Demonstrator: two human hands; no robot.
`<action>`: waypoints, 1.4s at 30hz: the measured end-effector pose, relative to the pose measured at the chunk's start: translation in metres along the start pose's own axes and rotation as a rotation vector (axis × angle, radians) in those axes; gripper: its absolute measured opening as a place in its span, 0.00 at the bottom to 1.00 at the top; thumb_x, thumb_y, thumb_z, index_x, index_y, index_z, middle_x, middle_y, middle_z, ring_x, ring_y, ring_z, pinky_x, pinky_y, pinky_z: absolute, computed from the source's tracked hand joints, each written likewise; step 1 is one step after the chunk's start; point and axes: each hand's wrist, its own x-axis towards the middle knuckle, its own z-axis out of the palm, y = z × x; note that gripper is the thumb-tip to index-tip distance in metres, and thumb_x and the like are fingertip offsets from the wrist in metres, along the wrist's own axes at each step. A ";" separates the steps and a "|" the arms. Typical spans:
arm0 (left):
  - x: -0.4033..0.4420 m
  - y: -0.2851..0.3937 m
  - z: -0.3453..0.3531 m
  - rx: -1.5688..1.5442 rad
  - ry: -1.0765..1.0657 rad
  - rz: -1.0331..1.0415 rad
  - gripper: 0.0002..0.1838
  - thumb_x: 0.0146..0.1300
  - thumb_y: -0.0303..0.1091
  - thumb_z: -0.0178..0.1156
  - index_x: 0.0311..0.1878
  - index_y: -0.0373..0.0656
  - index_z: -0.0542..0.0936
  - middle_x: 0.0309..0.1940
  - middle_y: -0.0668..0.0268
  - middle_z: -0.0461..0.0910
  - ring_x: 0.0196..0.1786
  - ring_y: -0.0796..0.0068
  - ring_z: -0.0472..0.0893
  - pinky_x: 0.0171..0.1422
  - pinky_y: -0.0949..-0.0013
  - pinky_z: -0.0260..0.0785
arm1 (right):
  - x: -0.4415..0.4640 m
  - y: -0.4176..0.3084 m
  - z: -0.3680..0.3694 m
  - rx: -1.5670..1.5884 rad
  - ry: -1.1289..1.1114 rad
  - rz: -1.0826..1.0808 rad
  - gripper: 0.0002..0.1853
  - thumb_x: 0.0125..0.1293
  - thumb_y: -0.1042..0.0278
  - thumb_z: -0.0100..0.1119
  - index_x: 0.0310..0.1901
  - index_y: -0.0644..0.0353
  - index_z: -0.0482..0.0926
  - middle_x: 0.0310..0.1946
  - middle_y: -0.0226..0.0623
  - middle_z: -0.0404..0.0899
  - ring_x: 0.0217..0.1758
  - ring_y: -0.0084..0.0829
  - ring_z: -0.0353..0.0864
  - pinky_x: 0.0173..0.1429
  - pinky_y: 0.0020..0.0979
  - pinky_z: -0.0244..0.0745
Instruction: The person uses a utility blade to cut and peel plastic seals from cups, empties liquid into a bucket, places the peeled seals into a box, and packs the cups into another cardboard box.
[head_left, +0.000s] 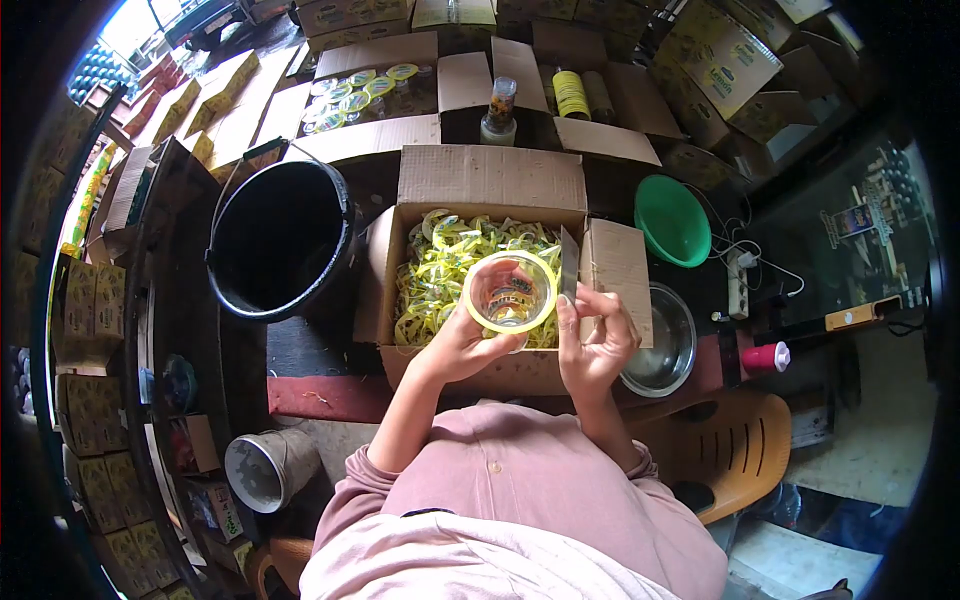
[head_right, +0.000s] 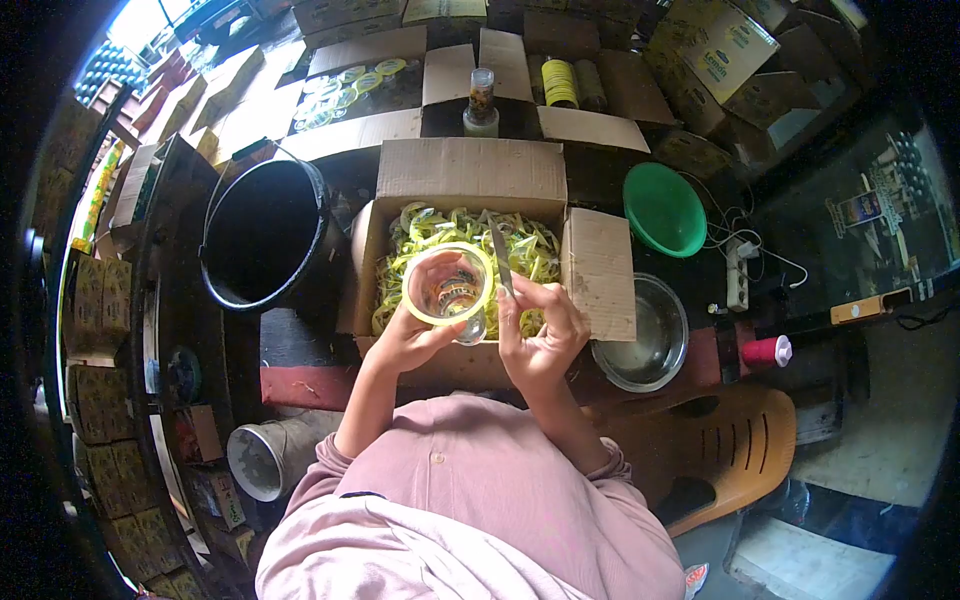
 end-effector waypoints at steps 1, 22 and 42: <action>0.000 -0.001 0.000 -0.010 0.007 -0.002 0.40 0.47 0.27 0.62 0.63 0.37 0.53 0.55 0.59 0.60 0.60 0.67 0.63 0.64 0.67 0.55 | -0.002 0.000 -0.001 -0.028 -0.006 -0.008 0.10 0.47 0.81 0.62 0.34 0.62 0.78 0.23 0.34 0.76 0.22 0.26 0.75 0.29 0.25 0.68; 0.001 0.006 -0.006 0.026 -0.107 -0.040 0.37 0.46 0.30 0.62 0.60 0.37 0.59 0.54 0.59 0.63 0.58 0.68 0.66 0.62 0.66 0.59 | -0.005 0.006 -0.004 -0.036 -0.054 -0.025 0.11 0.47 0.82 0.61 0.35 0.63 0.79 0.24 0.36 0.78 0.24 0.26 0.76 0.30 0.24 0.70; 0.001 0.001 -0.002 0.079 -0.159 -0.025 0.41 0.40 0.30 0.71 0.58 0.38 0.61 0.53 0.61 0.65 0.57 0.70 0.67 0.62 0.66 0.60 | -0.004 0.007 -0.002 -0.007 -0.034 -0.035 0.12 0.45 0.84 0.58 0.34 0.63 0.79 0.24 0.34 0.77 0.24 0.27 0.77 0.30 0.25 0.70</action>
